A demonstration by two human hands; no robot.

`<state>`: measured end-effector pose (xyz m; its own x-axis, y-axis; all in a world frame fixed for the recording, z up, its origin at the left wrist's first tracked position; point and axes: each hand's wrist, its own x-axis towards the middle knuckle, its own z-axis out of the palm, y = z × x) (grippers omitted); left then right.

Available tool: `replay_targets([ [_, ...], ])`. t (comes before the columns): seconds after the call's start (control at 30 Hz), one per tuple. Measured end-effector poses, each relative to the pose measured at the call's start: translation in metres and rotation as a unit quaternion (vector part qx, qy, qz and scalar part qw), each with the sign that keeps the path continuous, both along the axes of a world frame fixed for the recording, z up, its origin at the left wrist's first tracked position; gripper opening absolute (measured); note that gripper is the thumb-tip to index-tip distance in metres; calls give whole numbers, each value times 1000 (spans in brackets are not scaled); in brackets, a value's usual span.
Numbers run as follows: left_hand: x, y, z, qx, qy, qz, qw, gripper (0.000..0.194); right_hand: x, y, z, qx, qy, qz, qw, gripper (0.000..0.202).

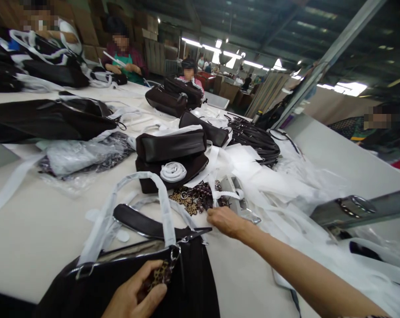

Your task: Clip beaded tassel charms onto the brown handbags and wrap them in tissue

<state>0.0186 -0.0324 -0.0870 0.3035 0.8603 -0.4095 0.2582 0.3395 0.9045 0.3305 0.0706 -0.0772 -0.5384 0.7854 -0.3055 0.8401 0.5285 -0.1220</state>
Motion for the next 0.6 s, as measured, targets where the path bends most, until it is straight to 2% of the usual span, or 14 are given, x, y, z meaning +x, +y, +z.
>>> replay_targets([
  [0.1,-9,13,24,202,125,8,971,38,10,1,3,25,33,-34,999,22],
  [0.17,-1,26,43,294,159,-19,942,33,16,1,5,36,107,-83,990,19],
  [0.23,20,45,60,356,170,-74,916,27,20,0,6,11,217,-172,961,18],
  [0.3,50,68,70,399,168,-137,891,25,21,-3,5,-38,315,-265,911,21],
  [0.37,83,92,70,430,182,-174,867,27,20,-7,3,-79,372,-322,867,23],
  [0.47,125,122,55,466,242,-237,818,24,18,-10,2,-107,438,-361,816,24],
  [0.6,154,136,34,526,297,-322,729,23,20,-8,0,-127,482,-381,779,26],
])
